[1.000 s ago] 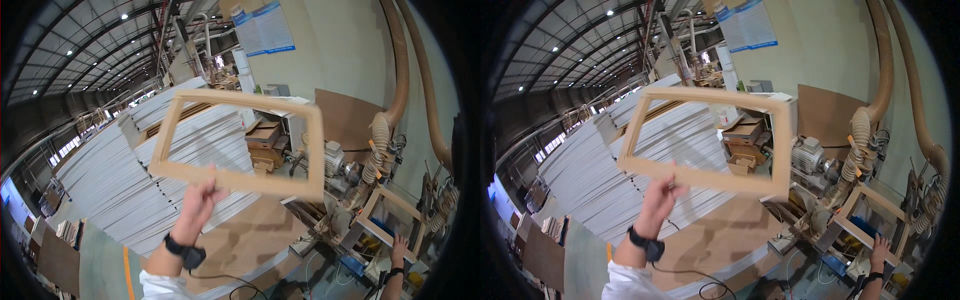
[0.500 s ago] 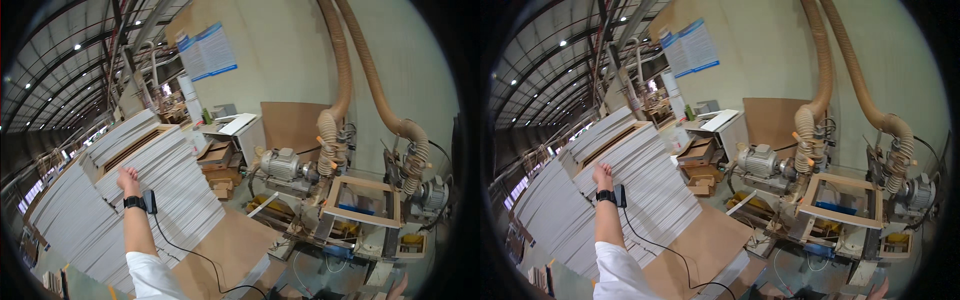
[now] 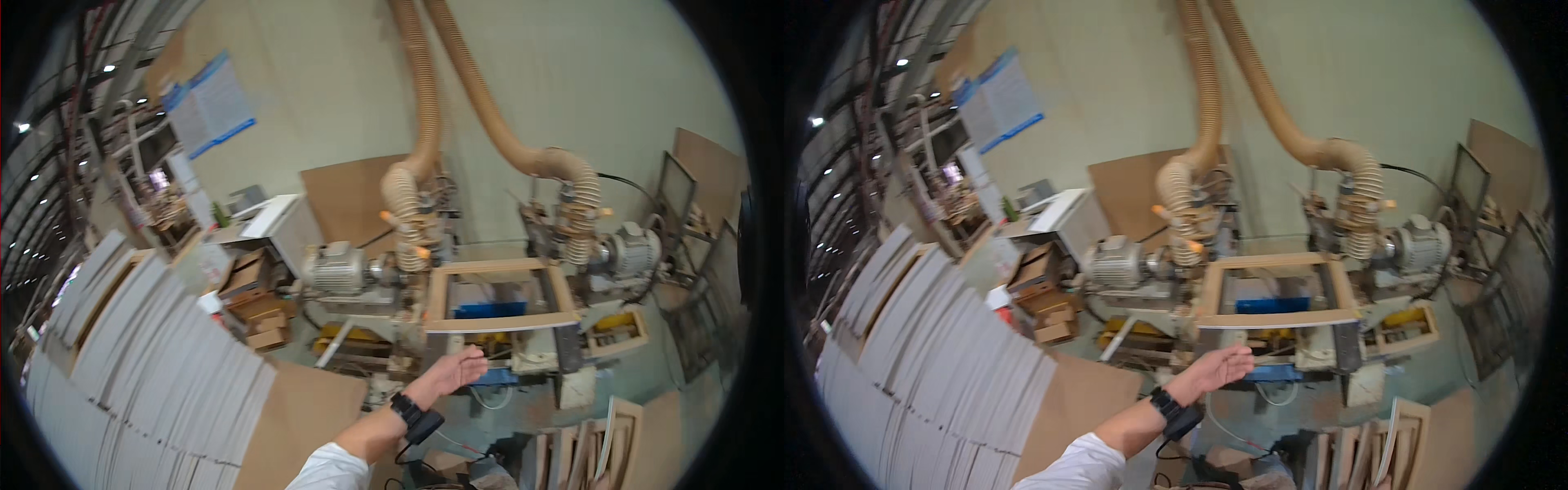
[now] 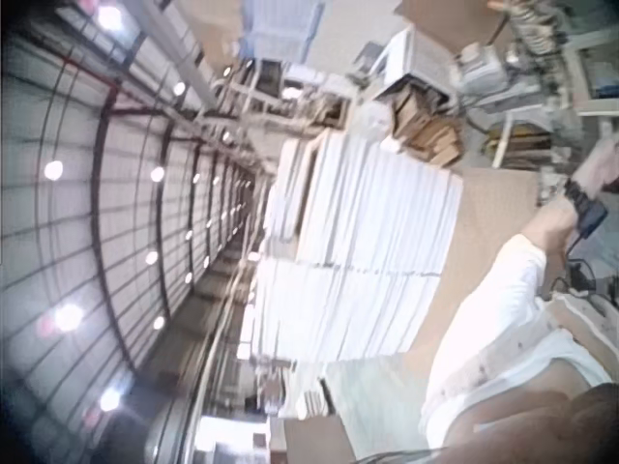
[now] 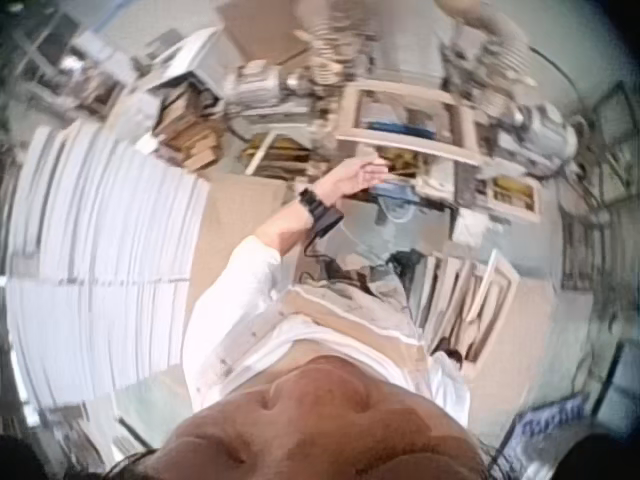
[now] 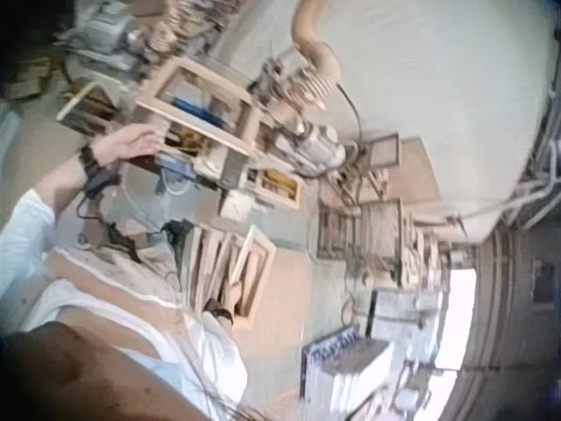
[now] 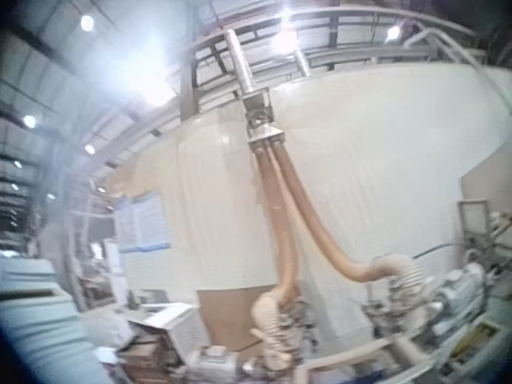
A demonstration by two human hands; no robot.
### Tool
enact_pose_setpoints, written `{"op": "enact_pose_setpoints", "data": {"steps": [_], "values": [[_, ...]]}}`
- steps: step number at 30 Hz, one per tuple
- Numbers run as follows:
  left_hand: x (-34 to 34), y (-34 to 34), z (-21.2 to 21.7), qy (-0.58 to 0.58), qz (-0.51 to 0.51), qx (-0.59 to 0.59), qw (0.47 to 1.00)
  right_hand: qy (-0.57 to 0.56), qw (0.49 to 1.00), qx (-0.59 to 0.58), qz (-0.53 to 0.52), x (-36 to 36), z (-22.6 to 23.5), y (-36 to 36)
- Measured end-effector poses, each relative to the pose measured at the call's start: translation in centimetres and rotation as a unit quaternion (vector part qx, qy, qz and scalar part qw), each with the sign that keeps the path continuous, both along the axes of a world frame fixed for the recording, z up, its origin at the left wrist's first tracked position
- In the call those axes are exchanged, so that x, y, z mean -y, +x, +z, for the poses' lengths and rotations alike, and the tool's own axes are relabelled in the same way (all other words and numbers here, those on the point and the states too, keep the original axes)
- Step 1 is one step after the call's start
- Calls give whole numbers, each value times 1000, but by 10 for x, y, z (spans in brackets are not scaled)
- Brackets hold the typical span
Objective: Operating a woodworking machine to assemble wooden door or window frames and stacking the finished products.
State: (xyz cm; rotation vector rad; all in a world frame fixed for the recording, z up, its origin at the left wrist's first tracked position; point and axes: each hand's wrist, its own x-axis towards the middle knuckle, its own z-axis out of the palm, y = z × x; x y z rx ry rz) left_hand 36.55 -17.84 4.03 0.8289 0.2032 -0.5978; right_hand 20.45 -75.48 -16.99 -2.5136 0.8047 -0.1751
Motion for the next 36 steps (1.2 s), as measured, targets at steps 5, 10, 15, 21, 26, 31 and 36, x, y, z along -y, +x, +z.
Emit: {"op": "enact_pose_setpoints", "data": {"steps": [5,10,15,21,26,31,36], "values": [[42,96,-45,-27,199,-166,966,144,985,85,-40,-50,154,-22],[55,122,-98,-113,298,-21,948,55,959,164,226,-123,255,52],[45,56,-118,-159,226,0,961,-100,847,185,488,-214,297,157],[5,-163,-4,-15,241,-76,967,-190,756,208,591,-312,247,240],[-30,-262,74,128,399,-127,899,-283,779,197,524,-337,169,301],[-85,-326,128,231,515,-70,822,-261,780,197,534,-356,152,329],[-137,-333,204,315,620,94,712,-230,789,207,531,-341,154,324]]}}
